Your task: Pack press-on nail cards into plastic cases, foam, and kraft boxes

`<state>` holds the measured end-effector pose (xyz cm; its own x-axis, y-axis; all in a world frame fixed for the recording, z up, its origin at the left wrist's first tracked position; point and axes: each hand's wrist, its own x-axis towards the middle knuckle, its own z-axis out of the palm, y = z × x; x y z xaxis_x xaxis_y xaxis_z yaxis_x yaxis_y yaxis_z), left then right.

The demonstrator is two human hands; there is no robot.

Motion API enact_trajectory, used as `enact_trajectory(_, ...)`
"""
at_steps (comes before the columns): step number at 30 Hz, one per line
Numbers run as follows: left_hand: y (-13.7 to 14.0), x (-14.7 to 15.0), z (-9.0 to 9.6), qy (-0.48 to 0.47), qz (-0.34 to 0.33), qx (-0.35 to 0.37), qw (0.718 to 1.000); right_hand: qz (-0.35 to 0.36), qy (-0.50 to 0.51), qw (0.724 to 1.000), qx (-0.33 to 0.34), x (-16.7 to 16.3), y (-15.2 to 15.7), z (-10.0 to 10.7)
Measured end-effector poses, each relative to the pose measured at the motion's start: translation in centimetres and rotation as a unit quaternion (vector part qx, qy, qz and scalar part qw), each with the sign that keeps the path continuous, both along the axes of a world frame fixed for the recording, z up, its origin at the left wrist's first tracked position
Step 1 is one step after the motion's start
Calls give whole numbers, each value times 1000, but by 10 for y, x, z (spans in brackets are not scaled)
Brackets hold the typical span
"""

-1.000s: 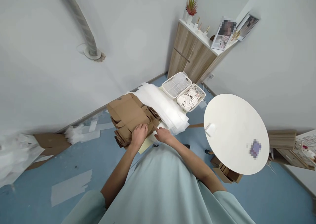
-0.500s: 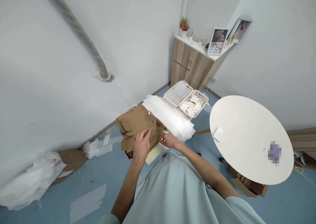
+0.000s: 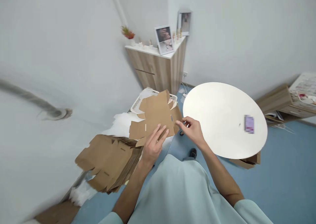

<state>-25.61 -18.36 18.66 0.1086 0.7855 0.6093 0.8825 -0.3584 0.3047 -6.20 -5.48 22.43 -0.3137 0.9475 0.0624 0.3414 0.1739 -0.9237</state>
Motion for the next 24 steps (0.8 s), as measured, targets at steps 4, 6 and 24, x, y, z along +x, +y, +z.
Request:
enact_trajectory(4,75,77,-26,2,-100,-28,995,-101,1,994,-51,96,35,-29)
enact_trajectory(6,110,119,-48,-1,-152,-59,987,-142,7,986,-89,147,49,-48)
enact_trajectory(24,216,345,-237,82,-324,-415,846,-295,-132,900,-294,372,70,-230)
